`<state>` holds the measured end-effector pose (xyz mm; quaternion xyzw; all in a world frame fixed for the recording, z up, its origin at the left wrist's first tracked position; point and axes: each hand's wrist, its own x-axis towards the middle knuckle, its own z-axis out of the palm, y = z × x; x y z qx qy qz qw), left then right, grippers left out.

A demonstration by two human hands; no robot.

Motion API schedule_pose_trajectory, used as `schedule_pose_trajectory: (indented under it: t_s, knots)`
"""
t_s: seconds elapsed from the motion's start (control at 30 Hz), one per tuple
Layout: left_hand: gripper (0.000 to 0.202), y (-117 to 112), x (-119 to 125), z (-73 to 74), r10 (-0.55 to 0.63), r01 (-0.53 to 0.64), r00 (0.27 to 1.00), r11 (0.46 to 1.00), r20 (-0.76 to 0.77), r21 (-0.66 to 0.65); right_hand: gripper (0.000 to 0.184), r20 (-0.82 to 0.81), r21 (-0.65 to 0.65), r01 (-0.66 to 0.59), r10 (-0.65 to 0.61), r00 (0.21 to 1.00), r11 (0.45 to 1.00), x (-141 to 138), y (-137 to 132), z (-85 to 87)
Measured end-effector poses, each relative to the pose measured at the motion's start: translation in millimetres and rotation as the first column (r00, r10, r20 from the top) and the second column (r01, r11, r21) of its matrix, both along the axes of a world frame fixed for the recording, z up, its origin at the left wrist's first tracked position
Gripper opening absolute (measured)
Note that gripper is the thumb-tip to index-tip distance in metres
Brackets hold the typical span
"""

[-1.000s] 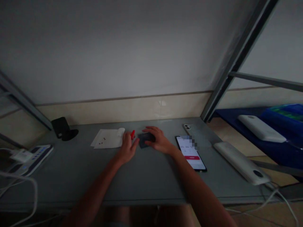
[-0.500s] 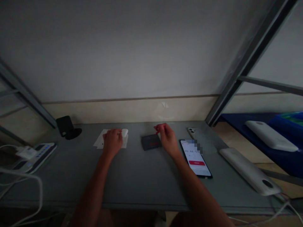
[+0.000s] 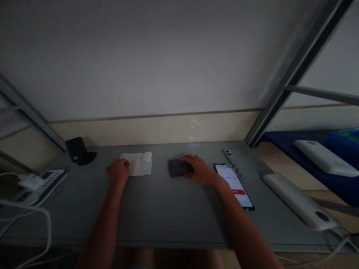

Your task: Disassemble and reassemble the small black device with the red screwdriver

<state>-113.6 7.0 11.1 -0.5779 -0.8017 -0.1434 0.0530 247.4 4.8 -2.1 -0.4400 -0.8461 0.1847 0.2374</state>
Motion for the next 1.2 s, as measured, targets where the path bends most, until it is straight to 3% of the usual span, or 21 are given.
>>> schedule_pose_trajectory:
  t_s: [0.17, 0.27, 0.33, 0.37, 0.43, 0.5, 0.57, 0.63, 0.73, 0.83, 0.97, 1.1, 1.2]
  knots:
    - [0.029, -1.1, 0.3, -4.4, 0.027, -0.027, 0.997, 1.000, -0.076, 0.002, 0.045, -0.091, -0.064, 0.037, -0.043, 0.995, 0.997, -2.6, -2.7, 13.1]
    - [0.033, 0.9, 2.1, -3.5, 0.094, -0.086, 0.990, 0.993, -0.103, 0.082, 0.034, -0.160, -0.172, 0.000, -0.028, 0.987, 0.985, -2.6, -3.9, 18.6]
    - [0.035, 3.9, 6.4, 0.2, 0.113, -0.106, 0.993, 0.984, -0.037, 0.145, 0.036, -0.200, -0.220, -0.030, -0.015, 0.980, 0.975, -1.9, -3.3, 20.1]
    - [0.034, 5.4, 10.3, 2.5, 0.081, -0.084, 0.996, 0.982, 0.026, 0.168, 0.038, -0.216, -0.232, -0.032, -0.019, 0.976, 0.972, -1.5, -2.7, 20.3]
    - [0.031, 7.2, 22.2, 6.5, -0.104, 0.059, 0.975, 0.973, 0.199, 0.221, 0.043, -0.238, -0.233, -0.021, -0.036, 0.971, 0.972, -1.3, -1.7, 19.9]
    - [0.025, 6.4, 39.0, 7.8, -0.394, 0.282, 0.836, 0.906, 0.382, 0.317, 0.047, -0.253, -0.217, 0.012, -0.069, 0.965, 0.976, -2.2, -0.9, 18.5]
    - [0.019, 3.3, 57.8, 5.7, -0.606, 0.438, 0.614, 0.794, 0.506, 0.421, 0.052, -0.260, -0.204, 0.066, -0.119, 0.958, 0.977, -3.6, -0.2, 16.5]
    - [0.015, -0.8, 74.8, 1.6, -0.680, 0.492, 0.457, 0.730, 0.573, 0.474, 0.054, -0.256, -0.196, 0.110, -0.159, 0.953, 0.974, -4.6, 0.6, 14.5]
    - [0.011, -6.4, 92.9, -3.5, -0.678, 0.498, 0.316, 0.714, 0.664, 0.492, 0.050, -0.277, -0.139, 0.133, -0.167, 0.946, 0.981, -3.9, 2.1, 13.2]
    - [0.014, -11.1, 103.3, -3.8, -0.659, 0.497, 0.247, 0.716, 0.711, 0.491, 0.041, -0.391, -0.032, 0.210, -0.206, 0.897, 0.977, -3.5, 2.3, 15.6]
    - [0.020, -15.5, 110.1, -2.1, -0.647, 0.486, 0.206, 0.719, 0.734, 0.497, 0.034, -0.545, 0.055, 0.313, -0.234, 0.805, 0.948, -12.2, -4.4, 25.9]
    - [0.025, -16.4, 112.3, -4.5, -0.644, 0.472, 0.151, 0.714, 0.750, 0.518, 0.029, -0.564, 0.257, 0.312, -0.120, 0.817, 0.915, -26.4, -17.0, 38.2]
    - [0.027, -16.6, 111.9, -6.1, -0.632, 0.474, 0.177, 0.727, 0.755, 0.498, 0.027, -0.591, 0.265, 0.358, -0.143, 0.794, 0.895, -30.6, -21.8, 41.7]
